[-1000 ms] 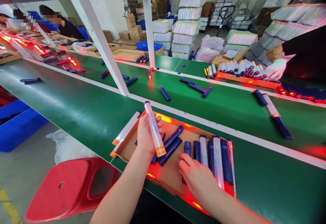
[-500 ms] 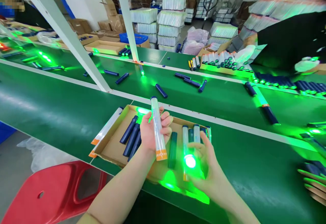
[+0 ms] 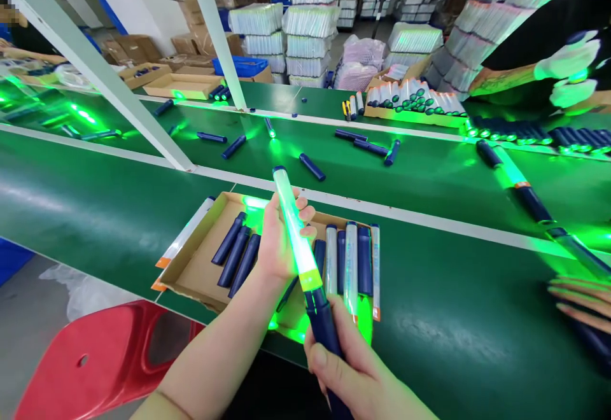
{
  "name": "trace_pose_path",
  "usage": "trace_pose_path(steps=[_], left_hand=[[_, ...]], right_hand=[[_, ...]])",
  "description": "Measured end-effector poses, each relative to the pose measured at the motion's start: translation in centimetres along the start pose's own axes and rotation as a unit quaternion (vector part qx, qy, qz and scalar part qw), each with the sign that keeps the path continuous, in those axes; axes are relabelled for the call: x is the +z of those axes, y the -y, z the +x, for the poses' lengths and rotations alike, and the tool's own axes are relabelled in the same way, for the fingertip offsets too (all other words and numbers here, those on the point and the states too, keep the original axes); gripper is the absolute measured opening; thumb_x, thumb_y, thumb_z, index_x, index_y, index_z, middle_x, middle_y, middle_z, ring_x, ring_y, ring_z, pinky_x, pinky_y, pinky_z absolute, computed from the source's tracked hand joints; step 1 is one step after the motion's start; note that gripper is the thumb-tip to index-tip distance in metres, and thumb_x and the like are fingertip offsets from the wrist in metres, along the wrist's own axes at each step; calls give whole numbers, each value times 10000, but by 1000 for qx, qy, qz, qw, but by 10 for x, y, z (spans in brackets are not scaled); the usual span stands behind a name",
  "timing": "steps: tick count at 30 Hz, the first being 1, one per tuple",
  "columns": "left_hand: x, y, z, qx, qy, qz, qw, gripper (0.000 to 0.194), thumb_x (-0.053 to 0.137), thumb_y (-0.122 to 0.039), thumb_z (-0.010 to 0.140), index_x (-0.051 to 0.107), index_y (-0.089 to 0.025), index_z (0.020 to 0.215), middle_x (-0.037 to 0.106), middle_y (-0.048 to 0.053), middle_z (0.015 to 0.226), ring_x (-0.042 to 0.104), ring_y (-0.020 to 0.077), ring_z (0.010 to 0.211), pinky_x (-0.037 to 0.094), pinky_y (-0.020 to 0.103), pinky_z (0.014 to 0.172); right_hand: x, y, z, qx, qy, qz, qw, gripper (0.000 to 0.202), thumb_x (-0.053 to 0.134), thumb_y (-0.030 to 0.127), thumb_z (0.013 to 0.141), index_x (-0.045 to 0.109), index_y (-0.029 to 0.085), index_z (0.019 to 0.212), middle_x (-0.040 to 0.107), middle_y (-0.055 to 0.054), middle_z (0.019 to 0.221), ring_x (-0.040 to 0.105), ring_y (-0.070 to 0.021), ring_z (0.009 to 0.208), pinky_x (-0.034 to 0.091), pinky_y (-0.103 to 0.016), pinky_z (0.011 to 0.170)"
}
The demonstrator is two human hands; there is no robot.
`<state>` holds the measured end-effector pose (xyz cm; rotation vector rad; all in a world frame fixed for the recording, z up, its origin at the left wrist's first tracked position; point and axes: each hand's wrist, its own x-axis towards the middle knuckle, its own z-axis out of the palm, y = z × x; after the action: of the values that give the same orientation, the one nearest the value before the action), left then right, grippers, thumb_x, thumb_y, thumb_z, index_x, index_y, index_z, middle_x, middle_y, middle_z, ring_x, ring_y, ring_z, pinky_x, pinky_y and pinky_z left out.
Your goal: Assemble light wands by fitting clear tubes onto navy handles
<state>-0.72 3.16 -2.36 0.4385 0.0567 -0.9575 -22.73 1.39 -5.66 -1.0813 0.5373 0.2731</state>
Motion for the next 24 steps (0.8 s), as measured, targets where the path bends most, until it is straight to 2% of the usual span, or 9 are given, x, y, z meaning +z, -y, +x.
trace_pose_path(steps=[2,7,9,11,13,16,19,22,24], left_hand=[[1,4,0,4,3,1,1000,209,457,-333,1058,577,-180,980,488,-36,757,521,70,587,386,136,397],[6,12,2,30,-19,53,998,210,561,-403,1030,582,-196,1004,488,-42,762,498,66,569,385,133,403],[7,15,2,59,-29,86,994,262,623,-460,1001,584,-201,1009,518,-36,787,510,70,579,402,141,408],[8,17,2,73,-35,122,989,319,670,-506,968,588,-198,984,561,-21,814,523,74,583,418,147,416],[9,18,2,66,-31,152,986,350,697,-521,946,593,-187,932,574,-14,794,520,72,561,424,147,422],[13,15,1,28,-19,145,989,336,663,-489,975,590,-175,880,533,-21,731,507,71,536,427,145,422],[16,12,0,-16,-35,93,995,324,517,-432,1057,568,-173,869,497,-24,721,509,75,548,428,142,409],[15,10,0,-20,-46,77,996,331,492,-425,1067,554,-175,860,486,-29,722,489,70,533,433,142,401],[13,9,1,5,-43,87,995,308,553,-435,1042,550,-181,867,484,-36,719,488,72,536,439,144,405]], right_hand=[[-1,-7,3,5,-5,44,999,799,666,649,970,265,426,1624,618,-18,1075,582,-168,906,493,-300,821],[9,-11,10,-46,-34,118,991,822,689,671,942,315,279,1560,592,20,876,540,-112,679,535,-250,659],[14,-6,13,-35,-39,132,990,747,701,677,927,396,254,1460,587,30,840,502,-91,605,507,-209,547],[16,-4,15,-17,-44,133,990,626,693,696,917,487,232,1283,580,33,820,479,-75,555,461,-176,458],[16,-4,17,-6,-51,140,989,620,700,721,891,488,230,1205,577,39,811,468,-68,523,421,-159,403],[14,-7,19,-30,-13,150,988,692,764,676,864,448,218,1275,541,84,680,420,-54,452,378,-140,380],[12,-9,21,-80,75,196,975,553,783,548,901,500,189,1211,511,105,606,381,-26,394,369,-134,402],[15,-7,25,-94,118,264,953,457,739,526,933,540,184,1160,600,44,733,485,-38,457,428,-148,434],[18,-7,28,-75,94,265,957,501,766,542,910,548,187,1189,615,17,814,544,-67,554,476,-157,445]])
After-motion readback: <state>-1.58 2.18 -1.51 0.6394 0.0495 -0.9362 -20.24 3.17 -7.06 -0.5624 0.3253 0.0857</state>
